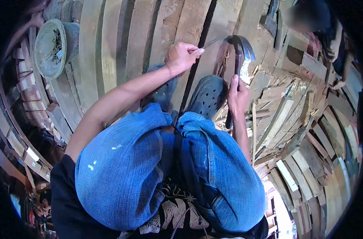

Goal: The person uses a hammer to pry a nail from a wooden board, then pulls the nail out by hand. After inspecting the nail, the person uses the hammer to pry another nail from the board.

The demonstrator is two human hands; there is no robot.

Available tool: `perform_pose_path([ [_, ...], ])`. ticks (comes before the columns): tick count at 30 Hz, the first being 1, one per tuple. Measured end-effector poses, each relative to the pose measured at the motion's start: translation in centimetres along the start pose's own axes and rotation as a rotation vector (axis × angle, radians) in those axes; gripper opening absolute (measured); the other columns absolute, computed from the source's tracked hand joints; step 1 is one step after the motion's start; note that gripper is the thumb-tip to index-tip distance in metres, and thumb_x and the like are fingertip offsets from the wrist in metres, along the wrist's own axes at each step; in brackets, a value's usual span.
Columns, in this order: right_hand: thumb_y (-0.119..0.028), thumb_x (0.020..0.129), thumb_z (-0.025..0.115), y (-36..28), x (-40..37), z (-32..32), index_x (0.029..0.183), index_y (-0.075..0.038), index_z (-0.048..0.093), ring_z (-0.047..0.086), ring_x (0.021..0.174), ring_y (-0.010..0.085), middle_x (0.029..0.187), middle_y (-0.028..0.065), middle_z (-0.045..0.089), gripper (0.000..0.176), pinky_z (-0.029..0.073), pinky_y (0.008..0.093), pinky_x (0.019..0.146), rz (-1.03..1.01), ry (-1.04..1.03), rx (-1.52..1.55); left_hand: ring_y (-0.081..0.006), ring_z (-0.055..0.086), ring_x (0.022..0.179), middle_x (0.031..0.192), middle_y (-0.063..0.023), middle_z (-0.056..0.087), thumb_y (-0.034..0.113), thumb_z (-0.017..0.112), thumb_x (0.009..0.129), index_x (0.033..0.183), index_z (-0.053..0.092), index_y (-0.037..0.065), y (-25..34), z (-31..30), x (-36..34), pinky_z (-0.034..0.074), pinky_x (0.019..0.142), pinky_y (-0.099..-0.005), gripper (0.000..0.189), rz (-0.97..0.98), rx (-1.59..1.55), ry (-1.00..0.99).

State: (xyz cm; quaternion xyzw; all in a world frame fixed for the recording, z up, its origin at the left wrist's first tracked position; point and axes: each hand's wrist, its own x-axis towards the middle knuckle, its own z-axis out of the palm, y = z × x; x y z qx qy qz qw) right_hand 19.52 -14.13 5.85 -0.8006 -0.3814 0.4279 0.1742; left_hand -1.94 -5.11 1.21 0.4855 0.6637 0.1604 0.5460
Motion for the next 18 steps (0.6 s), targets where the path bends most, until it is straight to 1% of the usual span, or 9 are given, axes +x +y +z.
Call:
perform_pose_path([
  [1, -0.044, 0.099, 0.049, -0.1, 0.0, -0.1, 0.088, 0.001, 0.065, 0.045, 0.057, 0.0131, 0.057, 0.0079, 0.050, 0.049, 0.041, 0.0337, 0.055, 0.013, -0.008, 0.001, -0.0184, 0.070, 0.061, 0.071, -0.0085, 0.071, 0.035, 0.071, 0.084, 0.088, 0.077, 0.010, -0.1, 0.0, 0.1, 0.054, 0.059, -0.0322, 0.026, -0.001, 0.000, -0.001],
  [2, -0.043, 0.099, 0.050, -0.2, -0.1, -0.1, 0.084, 0.001, 0.064, 0.043, 0.056, 0.0125, 0.055, 0.0064, 0.048, 0.049, 0.039, 0.0336, 0.053, -0.007, 0.018, 0.018, -0.0211, 0.070, 0.063, 0.072, -0.0092, 0.071, 0.035, 0.070, 0.084, 0.088, 0.077, 0.011, -0.2, 0.0, 0.1, 0.054, 0.060, -0.0337, 0.025, 0.046, 0.034, 0.014],
  [3, -0.043, 0.099, 0.050, -0.4, -0.1, -0.1, 0.084, 0.001, 0.064, 0.043, 0.056, 0.0125, 0.055, 0.0064, 0.048, 0.049, 0.039, 0.0336, 0.053, -0.006, 0.019, 0.020, -0.0239, 0.070, 0.065, 0.073, -0.0098, 0.071, 0.034, 0.069, 0.085, 0.089, 0.077, 0.011, -0.4, 0.0, 0.2, 0.054, 0.061, -0.0352, 0.024, 0.092, 0.069, 0.028],
  [5, -0.040, 0.102, 0.048, -0.7, -0.2, -0.2, 0.073, -0.004, 0.054, 0.039, 0.050, 0.0061, 0.057, -0.0038, 0.043, 0.046, 0.030, 0.0256, 0.045, -0.056, 0.019, 0.028, -0.0257, 0.070, 0.067, 0.073, -0.0102, 0.071, 0.033, 0.068, 0.085, 0.089, 0.076, 0.012, -0.8, 0.2, 0.3, 0.054, 0.062, -0.0359, 0.023, 0.098, 0.062, 0.028],
  [6, -0.040, 0.102, 0.048, -0.7, -0.2, -0.2, 0.073, -0.004, 0.054, 0.039, 0.050, 0.0061, 0.057, -0.0038, 0.043, 0.046, 0.030, 0.0256, 0.045, -0.055, 0.019, 0.027, -0.0276, 0.070, 0.068, 0.074, -0.0105, 0.071, 0.032, 0.067, 0.084, 0.089, 0.076, 0.012, -0.9, 0.2, 0.3, 0.054, 0.063, -0.0367, 0.022, 0.103, 0.055, 0.031],
  [9, -0.040, 0.102, 0.048, -0.8, -0.5, -0.3, 0.073, -0.004, 0.054, 0.040, 0.051, 0.0063, 0.057, -0.0036, 0.043, 0.046, 0.031, 0.0260, 0.046, -0.070, 0.000, 0.032, -0.0264, 0.070, 0.068, 0.074, -0.0105, 0.071, 0.032, 0.068, 0.084, 0.089, 0.077, 0.012, -0.9, 0.3, 0.3, 0.054, 0.063, -0.0365, 0.022, 0.109, 0.049, 0.042],
  [15, -0.040, 0.101, 0.048, -1.7, -0.6, -0.3, 0.079, -0.001, 0.059, 0.041, 0.053, 0.0073, 0.057, -0.0015, 0.044, 0.046, 0.033, 0.0274, 0.048, -0.118, 0.008, -0.041, -0.0251, 0.071, 0.068, 0.076, -0.0099, 0.072, 0.033, 0.069, 0.083, 0.089, 0.077, 0.012, -0.5, 0.1, 0.1, 0.055, 0.064, -0.0359, 0.022, 0.091, 0.047, 0.031],
  [17, -0.044, 0.099, 0.051, -1.2, 0.0, 0.1, 0.085, -0.001, 0.064, 0.047, 0.053, 0.0146, 0.053, 0.0092, 0.049, 0.046, 0.041, 0.0344, 0.052, -0.122, 0.008, -0.185, -0.0250, 0.071, 0.069, 0.077, -0.0096, 0.072, 0.033, 0.069, 0.083, 0.089, 0.077, 0.013, -0.4, 0.3, 0.1, 0.055, 0.064, -0.0356, 0.022, 0.088, 0.051, 0.034],
  [18, -0.042, 0.098, 0.052, -0.9, 0.1, 0.2, 0.087, -0.002, 0.065, 0.049, 0.052, 0.0172, 0.054, 0.0120, 0.051, 0.044, 0.042, 0.0366, 0.053, -0.148, 0.010, -0.165, -0.0249, 0.071, 0.070, 0.077, -0.0093, 0.072, 0.033, 0.070, 0.082, 0.089, 0.077, 0.013, -0.4, 0.2, 0.1, 0.055, 0.065, -0.0352, 0.022, 0.079, 0.058, 0.040],
])
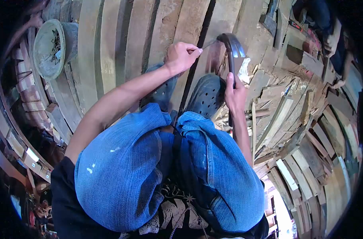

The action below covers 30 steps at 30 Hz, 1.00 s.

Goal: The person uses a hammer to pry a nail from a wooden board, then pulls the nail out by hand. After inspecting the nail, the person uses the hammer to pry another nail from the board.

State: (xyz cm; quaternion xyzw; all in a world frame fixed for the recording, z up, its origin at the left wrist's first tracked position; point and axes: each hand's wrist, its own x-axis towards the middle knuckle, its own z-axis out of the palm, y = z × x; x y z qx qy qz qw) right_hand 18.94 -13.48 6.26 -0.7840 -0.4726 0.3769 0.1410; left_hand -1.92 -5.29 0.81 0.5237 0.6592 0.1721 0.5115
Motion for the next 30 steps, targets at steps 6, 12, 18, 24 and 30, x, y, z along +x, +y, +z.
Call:
perform_pose_path([
  [6, -0.042, 0.099, 0.051, 0.1, -0.3, 0.3, 0.086, -0.001, 0.063, 0.044, 0.054, 0.0141, 0.057, 0.0073, 0.050, 0.045, 0.038, 0.0342, 0.052, 0.061, -0.021, 0.081, -0.0240, 0.071, 0.070, 0.078, -0.0091, 0.072, 0.034, 0.070, 0.082, 0.088, 0.077, 0.013, 0.0, -0.1, -0.2, 0.055, 0.066, -0.0353, 0.022, -0.022, 0.022, 0.009],
  [12, -0.042, 0.100, 0.051, -0.5, -0.6, -0.4, 0.089, 0.000, 0.064, 0.041, 0.059, 0.0094, 0.060, 0.0015, 0.046, 0.046, 0.036, 0.0297, 0.053, 0.068, -0.035, 0.075, -0.0235, 0.071, 0.069, 0.078, -0.0087, 0.073, 0.034, 0.070, 0.082, 0.087, 0.077, 0.014, 0.0, -0.1, 0.0, 0.055, 0.066, -0.0353, 0.022, -0.013, 0.020, 0.005],
  [18, -0.043, 0.100, 0.050, -1.0, -0.3, -0.6, 0.092, 0.001, 0.065, 0.040, 0.057, 0.0093, 0.058, 0.0009, 0.045, 0.047, 0.035, 0.0298, 0.052, 0.099, -0.028, 0.049, -0.0233, 0.071, 0.070, 0.078, -0.0083, 0.073, 0.036, 0.070, 0.081, 0.087, 0.077, 0.014, 0.4, -0.3, 0.2, 0.055, 0.067, -0.0353, 0.024, -0.015, 0.031, 0.001],
  [24, -0.043, 0.099, 0.050, -0.3, 0.0, -0.4, 0.091, 0.000, 0.065, 0.043, 0.058, 0.0102, 0.059, 0.0019, 0.047, 0.046, 0.037, 0.0302, 0.053, 0.028, -0.017, -0.007, -0.0233, 0.071, 0.071, 0.078, -0.0078, 0.073, 0.036, 0.071, 0.081, 0.087, 0.077, 0.014, 0.1, -0.1, 0.0, 0.056, 0.067, -0.0347, 0.024, -0.014, 0.032, -0.006],
  [30, -0.044, 0.099, 0.050, -0.6, -0.7, -0.1, 0.088, 0.000, 0.065, 0.043, 0.055, 0.0113, 0.055, 0.0043, 0.048, 0.047, 0.038, 0.0320, 0.052, 0.017, 0.045, 0.043, -0.0228, 0.071, 0.071, 0.078, -0.0081, 0.073, 0.036, 0.071, 0.081, 0.087, 0.077, 0.014, -0.2, 0.0, 0.0, 0.056, 0.067, -0.0337, 0.024, -0.015, 0.012, -0.008],
])
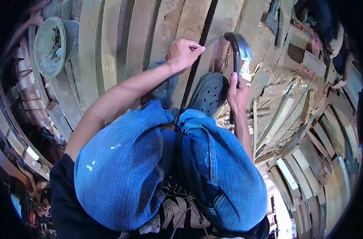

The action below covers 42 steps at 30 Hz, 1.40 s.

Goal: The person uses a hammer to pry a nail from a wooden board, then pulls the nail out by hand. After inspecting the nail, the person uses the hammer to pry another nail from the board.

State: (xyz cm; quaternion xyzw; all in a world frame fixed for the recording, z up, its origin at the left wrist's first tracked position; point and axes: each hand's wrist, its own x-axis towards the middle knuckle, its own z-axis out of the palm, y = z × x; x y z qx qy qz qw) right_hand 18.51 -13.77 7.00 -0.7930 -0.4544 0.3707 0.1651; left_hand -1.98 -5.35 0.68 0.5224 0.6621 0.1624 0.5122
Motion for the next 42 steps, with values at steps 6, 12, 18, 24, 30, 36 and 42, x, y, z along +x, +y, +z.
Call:
perform_pose_path([
  [6, -0.044, 0.099, 0.049, -0.2, 0.1, -0.9, 0.092, 0.001, 0.065, 0.046, 0.059, 0.0138, 0.058, 0.0066, 0.049, 0.049, 0.040, 0.0352, 0.056, 0.081, -0.095, -0.055, -0.0223, 0.071, 0.071, 0.079, -0.0079, 0.073, 0.035, 0.072, 0.080, 0.087, 0.077, 0.014, 0.1, -0.2, 0.0, 0.056, 0.067, -0.0337, 0.023, -0.008, 0.006, 0.000],
  [12, -0.043, 0.097, 0.053, -0.2, 0.5, -0.4, 0.085, -0.001, 0.065, 0.053, 0.051, 0.0254, 0.057, 0.0166, 0.055, 0.045, 0.044, 0.0406, 0.055, -0.013, -0.036, -0.031, -0.0218, 0.071, 0.070, 0.078, -0.0076, 0.073, 0.034, 0.072, 0.080, 0.086, 0.077, 0.013, 0.3, 0.0, 0.1, 0.056, 0.066, -0.0335, 0.022, 0.006, 0.005, 0.005],
  [18, -0.045, 0.097, 0.053, 0.4, 0.5, -0.1, 0.090, -0.004, 0.067, 0.055, 0.052, 0.0255, 0.057, 0.0168, 0.056, 0.044, 0.044, 0.0405, 0.055, 0.003, -0.046, -0.071, -0.0219, 0.071, 0.070, 0.077, -0.0075, 0.073, 0.034, 0.073, 0.079, 0.085, 0.078, 0.014, 0.2, 0.0, -0.1, 0.055, 0.066, -0.0335, 0.022, 0.034, -0.003, 0.015],
  [24, -0.043, 0.098, 0.051, 0.4, 0.2, -0.6, 0.089, -0.001, 0.066, 0.052, 0.057, 0.0182, 0.060, 0.0113, 0.056, 0.045, 0.043, 0.0350, 0.056, 0.037, -0.072, -0.033, -0.0213, 0.071, 0.069, 0.076, -0.0068, 0.073, 0.034, 0.073, 0.079, 0.085, 0.078, 0.014, 0.2, 0.0, -0.1, 0.055, 0.064, -0.0329, 0.021, 0.022, 0.018, 0.021],
  [30, -0.042, 0.099, 0.050, 0.7, 0.4, -0.5, 0.085, 0.002, 0.063, 0.046, 0.060, 0.0108, 0.059, 0.0045, 0.051, 0.048, 0.040, 0.0308, 0.056, 0.009, -0.076, -0.043, -0.0211, 0.071, 0.068, 0.076, -0.0069, 0.072, 0.033, 0.075, 0.076, 0.083, 0.078, 0.014, 0.7, -0.1, -0.3, 0.055, 0.064, -0.0323, 0.020, 0.040, 0.046, 0.051],
  [36, -0.044, 0.097, 0.053, 1.4, 0.6, -0.2, 0.091, -0.003, 0.069, 0.056, 0.051, 0.0244, 0.056, 0.0140, 0.058, 0.044, 0.045, 0.0393, 0.055, -0.043, -0.044, -0.027, -0.0217, 0.070, 0.065, 0.073, -0.0067, 0.072, 0.032, 0.078, 0.074, 0.080, 0.078, 0.014, 0.6, 0.4, 0.1, 0.054, 0.062, -0.0326, 0.019, 0.064, 0.064, 0.060],
  [42, -0.044, 0.100, 0.050, 1.3, 0.5, -0.7, 0.080, 0.000, 0.060, 0.045, 0.058, 0.0110, 0.058, 0.0020, 0.049, 0.049, 0.038, 0.0313, 0.053, -0.014, -0.077, -0.003, -0.0221, 0.069, 0.064, 0.072, -0.0065, 0.071, 0.032, 0.078, 0.072, 0.077, 0.077, 0.014, 0.3, 0.5, 0.1, 0.054, 0.062, -0.0334, 0.019, 0.097, 0.081, 0.068],
])
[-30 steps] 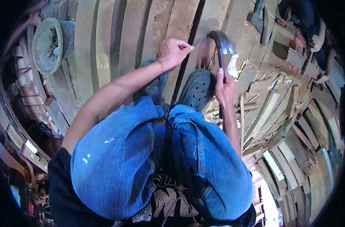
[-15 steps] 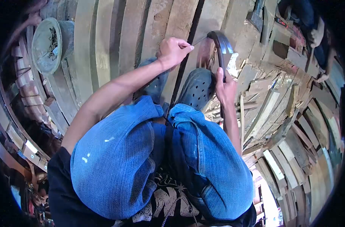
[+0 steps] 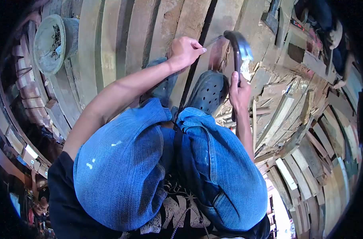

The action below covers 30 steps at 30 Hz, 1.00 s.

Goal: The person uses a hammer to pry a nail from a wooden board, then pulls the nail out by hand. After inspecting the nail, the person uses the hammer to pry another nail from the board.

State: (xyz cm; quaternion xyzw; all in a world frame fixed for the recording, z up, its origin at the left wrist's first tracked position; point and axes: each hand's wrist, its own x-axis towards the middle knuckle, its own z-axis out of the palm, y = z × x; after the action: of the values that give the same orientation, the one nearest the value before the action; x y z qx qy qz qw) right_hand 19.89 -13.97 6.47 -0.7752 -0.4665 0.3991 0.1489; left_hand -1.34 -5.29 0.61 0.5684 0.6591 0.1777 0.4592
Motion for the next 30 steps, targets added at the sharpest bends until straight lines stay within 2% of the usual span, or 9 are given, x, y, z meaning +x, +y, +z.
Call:
perform_pose_path([
  [7, -0.043, 0.099, 0.052, -0.2, 0.0, -0.2, 0.082, 0.000, 0.062, 0.048, 0.059, 0.0127, 0.058, 0.0041, 0.051, 0.048, 0.041, 0.0337, 0.055, 0.091, -0.031, 0.000, -0.0148, 0.069, 0.062, 0.071, -0.0050, 0.072, 0.031, 0.082, 0.072, 0.079, 0.077, 0.011, 0.1, -0.1, 0.0, 0.053, 0.060, -0.0285, 0.021, -0.026, 0.030, -0.023],
  [9, -0.044, 0.097, 0.053, 0.1, -0.1, 0.1, 0.089, -0.001, 0.067, 0.052, 0.052, 0.0182, 0.056, 0.0130, 0.055, 0.046, 0.044, 0.0365, 0.055, -0.044, 0.044, -0.035, -0.0148, 0.069, 0.062, 0.070, -0.0048, 0.072, 0.031, 0.082, 0.072, 0.079, 0.077, 0.012, 0.1, 0.0, 0.0, 0.053, 0.060, -0.0285, 0.021, 0.011, 0.053, -0.003],
  [12, -0.043, 0.098, 0.052, 0.4, 0.1, 0.0, 0.086, 0.000, 0.065, 0.049, 0.052, 0.0139, 0.056, 0.0068, 0.052, 0.046, 0.040, 0.0332, 0.052, -0.023, 0.038, -0.001, -0.0149, 0.068, 0.062, 0.070, -0.0044, 0.072, 0.031, 0.082, 0.072, 0.078, 0.078, 0.012, 0.1, 0.0, 0.3, 0.053, 0.060, -0.0286, 0.020, -0.022, 0.035, -0.007],
  [17, -0.041, 0.100, 0.051, 0.5, -0.4, 0.2, 0.083, 0.000, 0.063, 0.045, 0.054, 0.0096, 0.056, 0.0017, 0.050, 0.046, 0.037, 0.0303, 0.050, -0.032, 0.033, -0.011, -0.0235, 0.069, 0.065, 0.073, -0.0061, 0.071, 0.033, 0.079, 0.072, 0.076, 0.077, 0.017, 0.1, 0.0, 0.0, 0.054, 0.063, -0.0352, 0.017, -0.041, 0.036, -0.020],
  [18, -0.046, 0.096, 0.054, 0.0, 0.0, 0.0, 0.091, -0.003, 0.069, 0.058, 0.052, 0.0241, 0.056, 0.0163, 0.058, 0.045, 0.047, 0.0398, 0.057, 0.026, 0.017, -0.117, -0.0235, 0.069, 0.065, 0.073, -0.0061, 0.071, 0.033, 0.079, 0.072, 0.076, 0.077, 0.017, 0.0, 0.0, 0.1, 0.054, 0.063, -0.0352, 0.017, -0.035, 0.036, -0.019],
  [21, -0.042, 0.099, 0.052, -0.6, 0.1, 0.0, 0.084, 0.000, 0.063, 0.046, 0.057, 0.0109, 0.057, 0.0034, 0.050, 0.046, 0.040, 0.0321, 0.053, 0.020, 0.020, -0.044, -0.0237, 0.069, 0.066, 0.073, -0.0063, 0.071, 0.033, 0.079, 0.072, 0.077, 0.078, 0.017, 0.0, 0.0, 0.1, 0.054, 0.063, -0.0353, 0.017, -0.030, 0.035, -0.018],
  [23, -0.042, 0.099, 0.052, -0.4, 0.1, 0.1, 0.086, 0.000, 0.064, 0.047, 0.057, 0.0120, 0.057, 0.0043, 0.051, 0.045, 0.042, 0.0330, 0.055, 0.062, -0.011, -0.040, -0.0239, 0.069, 0.066, 0.073, -0.0061, 0.072, 0.034, 0.079, 0.073, 0.077, 0.078, 0.017, 0.3, -0.1, 0.0, 0.054, 0.064, -0.0353, 0.018, -0.078, 0.073, -0.035],
  [25, -0.045, 0.096, 0.054, -0.4, 0.1, 0.4, 0.095, -0.004, 0.069, 0.057, 0.049, 0.0248, 0.055, 0.0152, 0.057, 0.043, 0.046, 0.0402, 0.055, -0.067, 0.082, -0.036, -0.0240, 0.069, 0.066, 0.073, -0.0059, 0.072, 0.034, 0.079, 0.073, 0.077, 0.078, 0.017, 0.3, -0.2, -0.1, 0.054, 0.064, -0.0353, 0.018, -0.060, 0.043, -0.040],
  [30, -0.038, 0.097, 0.055, 0.3, -0.1, 0.1, 0.094, -0.005, 0.069, 0.052, 0.047, 0.0218, 0.053, 0.0126, 0.053, 0.036, 0.044, 0.0365, 0.052, 0.021, 0.026, -0.037, -0.0241, 0.069, 0.067, 0.073, -0.0057, 0.072, 0.034, 0.078, 0.073, 0.076, 0.077, 0.017, 0.2, 0.0, -0.3, 0.054, 0.064, -0.0354, 0.017, -0.105, 0.035, -0.047],
])
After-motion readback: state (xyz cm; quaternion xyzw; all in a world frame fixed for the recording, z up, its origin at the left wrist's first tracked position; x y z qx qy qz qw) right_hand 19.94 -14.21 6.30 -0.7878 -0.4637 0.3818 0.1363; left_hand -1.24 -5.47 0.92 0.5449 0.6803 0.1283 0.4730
